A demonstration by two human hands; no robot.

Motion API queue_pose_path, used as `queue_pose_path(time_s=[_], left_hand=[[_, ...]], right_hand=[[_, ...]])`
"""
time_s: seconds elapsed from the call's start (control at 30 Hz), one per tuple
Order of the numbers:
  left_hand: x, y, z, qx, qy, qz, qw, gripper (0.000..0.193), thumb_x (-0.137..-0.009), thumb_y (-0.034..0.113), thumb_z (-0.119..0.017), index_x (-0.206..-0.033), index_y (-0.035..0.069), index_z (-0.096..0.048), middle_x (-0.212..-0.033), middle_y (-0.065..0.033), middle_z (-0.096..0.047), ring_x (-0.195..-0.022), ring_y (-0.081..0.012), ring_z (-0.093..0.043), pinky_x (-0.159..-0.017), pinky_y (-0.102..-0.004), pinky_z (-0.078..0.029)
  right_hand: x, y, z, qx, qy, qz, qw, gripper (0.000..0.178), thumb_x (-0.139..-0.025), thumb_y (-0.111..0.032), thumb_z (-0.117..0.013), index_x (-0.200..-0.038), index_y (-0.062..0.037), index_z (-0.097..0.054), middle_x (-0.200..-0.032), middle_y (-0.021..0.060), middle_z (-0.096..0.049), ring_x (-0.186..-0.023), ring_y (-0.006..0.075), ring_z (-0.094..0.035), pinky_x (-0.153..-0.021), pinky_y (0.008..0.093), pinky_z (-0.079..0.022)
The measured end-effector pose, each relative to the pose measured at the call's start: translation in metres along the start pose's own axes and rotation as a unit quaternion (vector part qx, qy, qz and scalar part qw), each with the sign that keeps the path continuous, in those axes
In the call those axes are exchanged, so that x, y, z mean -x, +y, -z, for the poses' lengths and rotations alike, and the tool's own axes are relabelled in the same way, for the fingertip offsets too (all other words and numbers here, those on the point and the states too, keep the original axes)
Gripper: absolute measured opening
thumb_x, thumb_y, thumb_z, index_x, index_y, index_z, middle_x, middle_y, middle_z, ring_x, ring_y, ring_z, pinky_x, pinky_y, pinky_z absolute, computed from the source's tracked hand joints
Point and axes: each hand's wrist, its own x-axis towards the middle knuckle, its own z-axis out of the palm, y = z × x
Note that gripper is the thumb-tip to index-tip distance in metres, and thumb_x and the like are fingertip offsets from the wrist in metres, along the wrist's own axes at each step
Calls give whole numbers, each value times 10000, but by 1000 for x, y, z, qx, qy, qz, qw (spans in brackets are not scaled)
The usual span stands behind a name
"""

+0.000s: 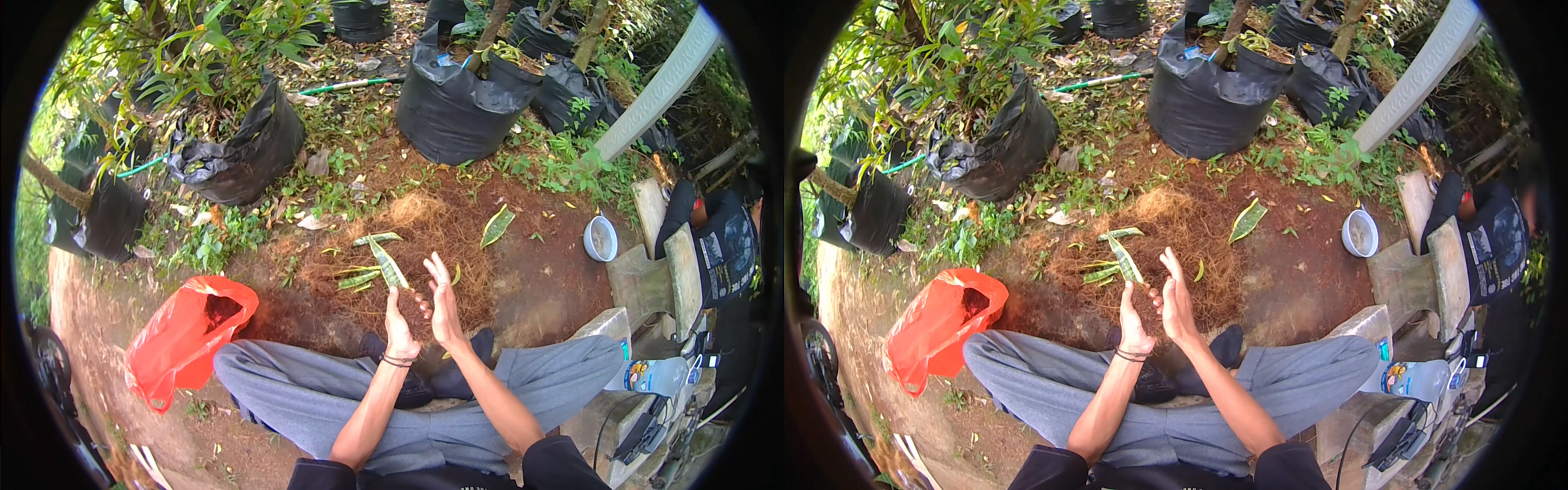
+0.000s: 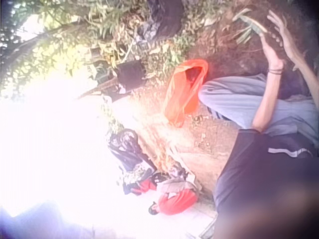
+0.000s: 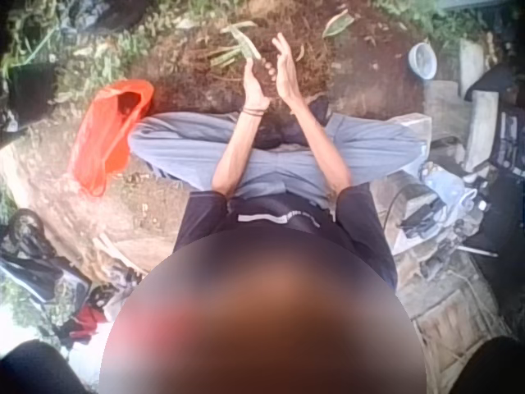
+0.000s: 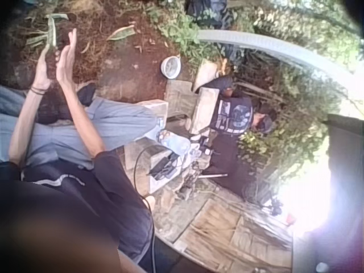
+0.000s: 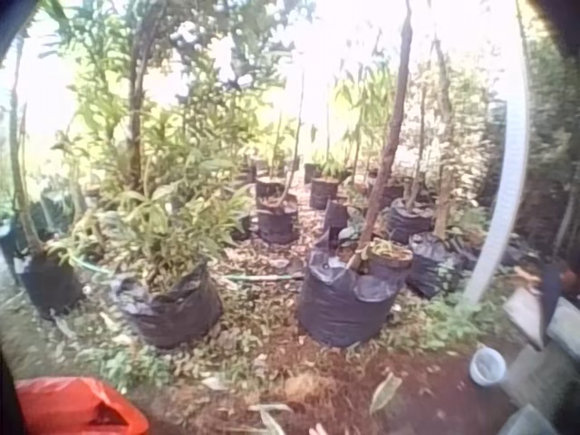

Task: The person sits on the ground and repeatedly wipes the surface of several plant leaves with their fingers. They handle each leaf one at a time, turning it over to clean both sides before placing it back on the ground.

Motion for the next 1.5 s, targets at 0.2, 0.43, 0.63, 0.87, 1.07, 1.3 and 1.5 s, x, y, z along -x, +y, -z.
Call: queue_pose_path(time_s=[0.2, 0.43, 0.63, 0.87, 1.07, 1.3, 1.5], left_hand=[[3, -15, 1, -62, 12, -30, 998, 446, -974, 427, -420, -1229, 66, -485, -1165, -65, -503, -1090, -166, -523, -901, -325, -456], [-1, -8, 1, -132, -1, -41, 990, 480, -969, 461, -418, -1172, 47, -548, -1049, -48, -603, -1021, -172, -565, -891, -337, -461], [4, -14, 2, -27, -64, 8, 998, 586, -965, 535, -349, -1333, 89, -444, -1310, -59, -501, -1188, -201, -482, -1036, -355, -363], [7, -27, 6, -28, -7, -18, 999, 456, -981, 426, -380, -1301, 111, -457, -1260, -48, -525, -1170, -196, -504, -1007, -366, -408], [1, -12, -2, 27, 41, 1, 999, 509, -959, 528, -360, -945, 62, -566, -803, -93, -614, -698, -231, -601, -666, -364, -511], [-3, 1, 8, -2, 4, 18, 1000, 550, -935, 575, -388, -986, 56, -561, -822, -87, -612, -724, -214, -602, -668, -350, -519], [4, -3, -5, -18, 26, 27, 999, 571, -942, 570, -374, -1100, 62, -583, -985, -85, -643, -897, -235, -615, -838, -381, -503]], right_hand=[[-2, 15, -9, 154, 26, 131, 979, 582, -1001, -415, -267, -1440, -33, -248, -1411, 218, -370, -1271, 332, -419, -1052, 426, -318], [-6, -12, 11, 130, 32, 49, 990, 769, -923, -647, -193, -1468, -104, -218, -1438, 199, -335, -1288, 286, -358, -920, 402, -388], [-6, -13, 2, 460, -24, 157, 874, 588, -958, -365, -366, -1464, -93, -242, -1460, 258, -281, -1367, 435, -221, -1102, 562, -166], [-6, -2, -7, 427, -31, 89, 899, 620, -950, -352, -374, -1471, -65, -198, -1489, 248, -222, -1386, 424, -177, -1113, 559, -115], [1, -20, 23, 221, 79, 154, 960, 687, -968, -429, -358, -1455, 13, -161, -1487, 219, -236, -1383, 379, -209, -1125, 481, -139], [38, -9, 27, 232, 24, 191, 953, 495, -908, -273, -504, -1329, -14, -461, -1402, 232, -379, -1325, 391, -327, -1096, 469, -247], [12, -6, 8, 233, 50, 159, 958, 497, -932, -224, -466, -1380, -24, -382, -1436, 246, -308, -1334, 397, -302, -1083, 449, -280]])
